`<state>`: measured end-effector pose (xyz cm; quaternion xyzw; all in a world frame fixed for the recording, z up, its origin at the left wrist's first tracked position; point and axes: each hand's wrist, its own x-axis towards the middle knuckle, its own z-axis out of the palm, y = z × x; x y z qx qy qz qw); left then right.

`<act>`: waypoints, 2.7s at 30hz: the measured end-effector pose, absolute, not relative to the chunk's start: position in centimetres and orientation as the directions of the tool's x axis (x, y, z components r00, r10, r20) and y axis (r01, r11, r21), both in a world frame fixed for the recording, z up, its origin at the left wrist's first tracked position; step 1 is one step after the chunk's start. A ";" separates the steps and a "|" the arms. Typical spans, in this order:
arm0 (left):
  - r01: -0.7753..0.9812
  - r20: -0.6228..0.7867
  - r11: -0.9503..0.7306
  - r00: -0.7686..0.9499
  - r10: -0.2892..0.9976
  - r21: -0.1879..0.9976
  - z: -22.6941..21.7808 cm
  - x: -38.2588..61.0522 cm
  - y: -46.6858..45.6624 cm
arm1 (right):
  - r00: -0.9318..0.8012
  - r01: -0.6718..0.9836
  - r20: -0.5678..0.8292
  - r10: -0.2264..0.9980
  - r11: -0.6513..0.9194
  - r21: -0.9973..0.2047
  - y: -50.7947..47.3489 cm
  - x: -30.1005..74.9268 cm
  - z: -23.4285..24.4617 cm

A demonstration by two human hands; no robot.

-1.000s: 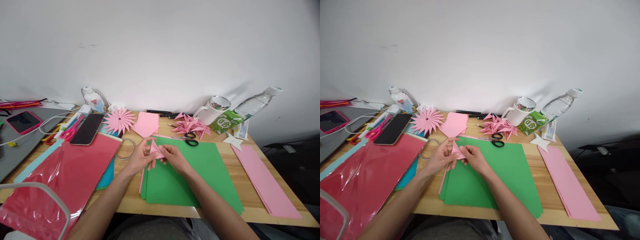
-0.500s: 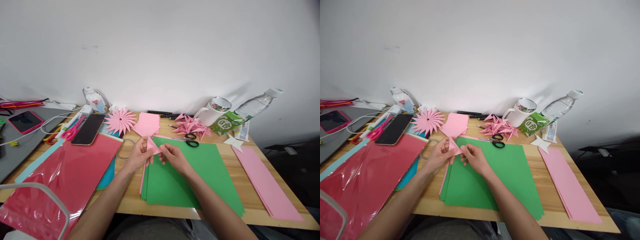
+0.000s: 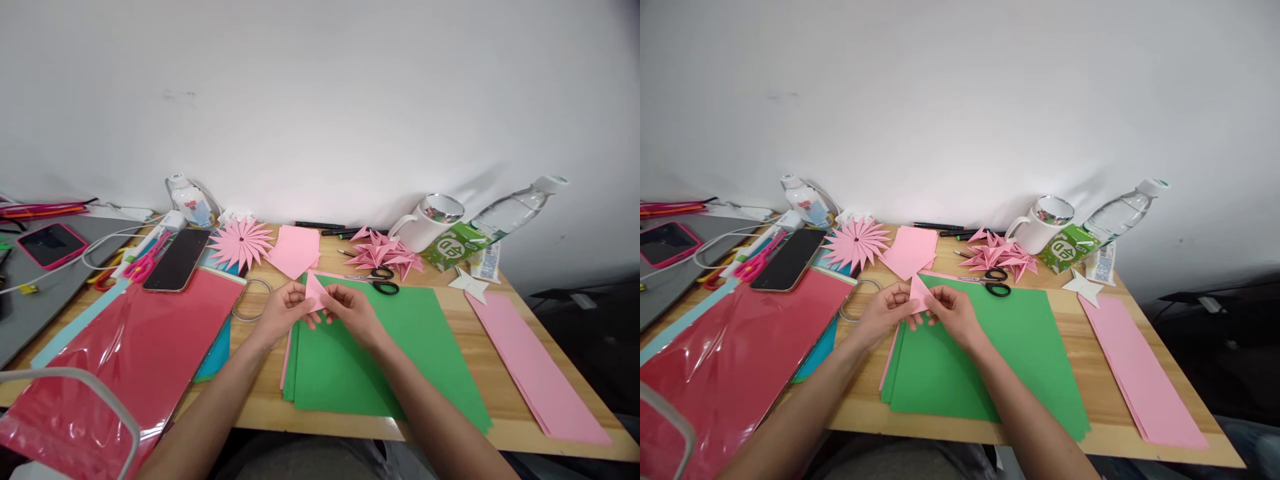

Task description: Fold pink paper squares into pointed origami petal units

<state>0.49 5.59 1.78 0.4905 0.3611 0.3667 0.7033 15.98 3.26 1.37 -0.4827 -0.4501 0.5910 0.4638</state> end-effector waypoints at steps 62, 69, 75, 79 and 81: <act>-0.156 -0.428 0.651 0.637 0.641 0.743 1.6 0.4 5.6 | -0.129 -0.016 -0.096 0.987 -0.099 -0.995 3.1 16.4 2.2; -0.126 -0.429 0.618 0.613 0.664 0.776 1.8 0.5 5.4 | -0.102 0.011 -0.092 0.991 -0.091 -0.996 3.1 16.3 1.9; -0.096 -0.360 0.513 0.603 0.712 0.853 2.1 0.6 5.2 | -0.101 0.006 -0.094 0.990 -0.094 -0.996 3.1 16.3 1.8; -0.099 -0.308 0.486 0.660 0.685 0.868 2.1 0.4 5.2 | -0.113 -0.025 -0.092 0.989 -0.096 -0.995 3.0 16.3 2.0; -0.106 -0.287 0.481 0.685 0.670 0.870 2.1 0.4 5.3 | -0.124 -0.052 -0.084 0.989 -0.091 -0.995 2.9 16.4 2.0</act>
